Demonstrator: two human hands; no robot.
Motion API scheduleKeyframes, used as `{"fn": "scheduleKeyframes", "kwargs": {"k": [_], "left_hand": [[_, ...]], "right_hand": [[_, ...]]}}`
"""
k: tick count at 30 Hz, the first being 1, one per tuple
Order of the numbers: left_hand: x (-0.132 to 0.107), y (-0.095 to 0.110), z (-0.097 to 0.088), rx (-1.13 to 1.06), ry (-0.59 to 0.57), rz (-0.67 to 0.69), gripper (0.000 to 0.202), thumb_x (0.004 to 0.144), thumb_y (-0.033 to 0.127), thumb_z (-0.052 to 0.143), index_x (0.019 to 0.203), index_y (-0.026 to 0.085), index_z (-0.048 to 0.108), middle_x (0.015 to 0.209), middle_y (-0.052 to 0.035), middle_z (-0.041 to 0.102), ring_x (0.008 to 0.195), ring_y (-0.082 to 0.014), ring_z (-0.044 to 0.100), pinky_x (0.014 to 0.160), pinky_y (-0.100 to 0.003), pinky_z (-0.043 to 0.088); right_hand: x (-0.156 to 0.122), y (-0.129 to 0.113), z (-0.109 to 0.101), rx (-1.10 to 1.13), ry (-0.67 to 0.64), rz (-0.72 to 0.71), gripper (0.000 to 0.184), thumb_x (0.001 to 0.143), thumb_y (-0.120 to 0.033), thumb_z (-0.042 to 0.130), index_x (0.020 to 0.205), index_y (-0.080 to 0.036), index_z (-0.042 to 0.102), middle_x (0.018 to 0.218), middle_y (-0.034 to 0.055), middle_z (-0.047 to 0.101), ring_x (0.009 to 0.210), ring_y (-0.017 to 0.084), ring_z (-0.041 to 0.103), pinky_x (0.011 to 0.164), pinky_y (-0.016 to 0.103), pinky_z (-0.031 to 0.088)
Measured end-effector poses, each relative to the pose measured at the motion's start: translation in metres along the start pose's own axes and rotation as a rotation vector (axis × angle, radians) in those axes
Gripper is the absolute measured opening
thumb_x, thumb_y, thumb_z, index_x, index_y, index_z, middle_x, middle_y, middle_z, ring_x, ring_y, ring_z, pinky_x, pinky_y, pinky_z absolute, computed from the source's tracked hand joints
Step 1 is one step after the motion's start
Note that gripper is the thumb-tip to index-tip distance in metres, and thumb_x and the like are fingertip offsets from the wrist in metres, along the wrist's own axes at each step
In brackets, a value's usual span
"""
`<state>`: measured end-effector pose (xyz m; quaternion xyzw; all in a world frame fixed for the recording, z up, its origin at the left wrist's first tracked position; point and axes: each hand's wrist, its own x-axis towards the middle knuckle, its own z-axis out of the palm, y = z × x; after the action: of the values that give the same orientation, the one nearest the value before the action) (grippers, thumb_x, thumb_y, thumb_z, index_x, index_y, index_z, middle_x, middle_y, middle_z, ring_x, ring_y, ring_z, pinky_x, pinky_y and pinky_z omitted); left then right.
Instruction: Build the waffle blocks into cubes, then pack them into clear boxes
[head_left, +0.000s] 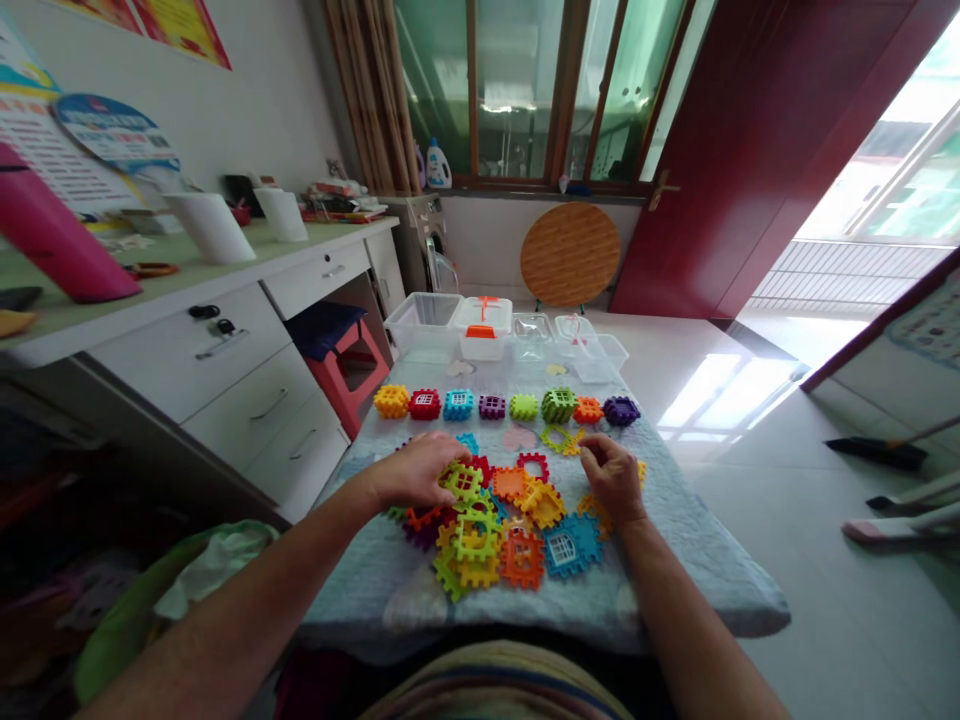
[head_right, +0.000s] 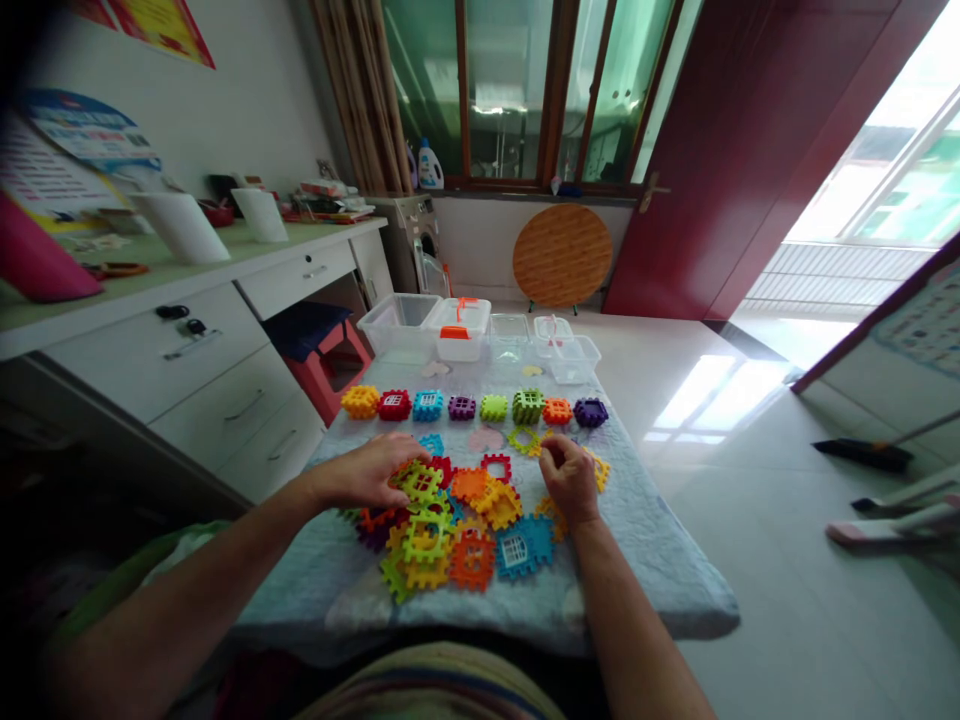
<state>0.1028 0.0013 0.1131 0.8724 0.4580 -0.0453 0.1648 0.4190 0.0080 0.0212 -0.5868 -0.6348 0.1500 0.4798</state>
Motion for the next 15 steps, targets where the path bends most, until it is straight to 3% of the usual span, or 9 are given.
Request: {"fn": "scheduleKeyframes", "kwargs": {"k": [7,12,15], "left_hand": [[0.009,-0.004,0.014,0.060,0.114,-0.003,0.039,0.071,0.035,0.067,0.107,0.021,0.062,0.106,-0.0060,0.068,0.102,-0.0254,0.059,0.094,-0.038,0.040],[0.014,-0.001,0.012,0.081,0.189,0.040,0.048,0.068,0.040,0.070,0.111,0.021,0.063,0.102,-0.0071,0.069,0.103,-0.0261,0.059,0.102,-0.043,0.034],[0.018,-0.004,0.014,0.084,0.247,0.069,0.040,0.070,0.037,0.069,0.107,0.022,0.066,0.092,-0.0045,0.070,0.098,-0.0241,0.061,0.106,-0.044,0.030]], "right_hand": [[0.001,0.000,0.001,-0.010,-0.004,-0.006,0.019,0.076,-0.031,0.054,0.079,-0.018,0.068,0.064,0.0009,0.066,0.056,0.015,0.059,0.057,0.026,0.045],[0.001,-0.002,0.000,0.005,-0.004,-0.006,0.019,0.076,-0.032,0.055,0.077,-0.018,0.067,0.060,-0.0005,0.062,0.052,0.014,0.054,0.054,0.025,0.043],[0.001,0.000,-0.001,0.004,-0.009,0.002,0.019,0.076,-0.032,0.056,0.077,-0.017,0.068,0.059,-0.0007,0.061,0.051,0.013,0.052,0.053,0.025,0.042]]}}
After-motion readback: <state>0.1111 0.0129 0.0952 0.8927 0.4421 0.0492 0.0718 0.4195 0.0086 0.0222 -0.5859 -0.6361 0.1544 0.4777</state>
